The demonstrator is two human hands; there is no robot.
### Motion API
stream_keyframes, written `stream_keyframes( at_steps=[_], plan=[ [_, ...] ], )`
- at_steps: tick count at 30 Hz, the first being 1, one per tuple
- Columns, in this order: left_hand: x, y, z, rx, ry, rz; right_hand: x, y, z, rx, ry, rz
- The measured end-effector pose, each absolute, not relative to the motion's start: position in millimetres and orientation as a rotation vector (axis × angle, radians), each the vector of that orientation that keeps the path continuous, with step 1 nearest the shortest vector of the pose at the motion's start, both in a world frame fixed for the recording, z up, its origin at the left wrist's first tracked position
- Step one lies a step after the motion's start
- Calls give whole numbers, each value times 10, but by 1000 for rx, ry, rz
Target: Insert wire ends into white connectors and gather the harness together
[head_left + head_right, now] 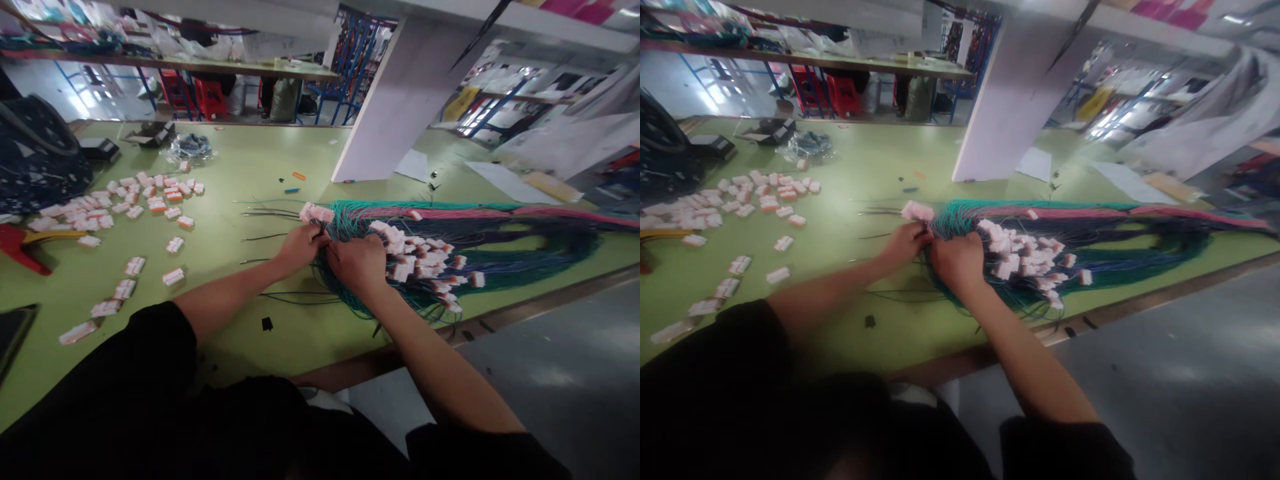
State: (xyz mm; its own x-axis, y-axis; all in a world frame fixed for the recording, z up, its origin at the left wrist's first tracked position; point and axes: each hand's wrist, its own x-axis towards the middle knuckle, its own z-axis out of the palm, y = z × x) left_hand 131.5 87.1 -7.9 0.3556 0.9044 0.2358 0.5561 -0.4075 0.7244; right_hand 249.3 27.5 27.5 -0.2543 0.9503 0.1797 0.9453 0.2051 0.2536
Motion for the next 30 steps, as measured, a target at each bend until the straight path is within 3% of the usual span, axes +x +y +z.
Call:
stream_keyframes(
  at_steps=[5, 10, 15, 20, 26, 30],
  plan=[
    [1300, 964, -154, 2069, 1441, 854, 2236, -119, 142, 1156, 3089, 414],
    [1255, 939, 17, 2363, 1377, 807, 2268, -37, 28, 1193, 3048, 303],
    [1175, 1017, 449, 2414, 1066, 252, 2212, -94, 74, 918, 3173, 229],
    [1336, 1153, 692, 2851, 1018, 94, 1959, -440, 10, 562, 3174, -61],
    [1646, 1187, 666, 3073, 998, 43, 1903, -482, -174, 644, 3232, -335],
    [1789, 1185, 696, 3106, 905, -59, 2032, -71, -95, 1171, 3213, -430]
  ],
)
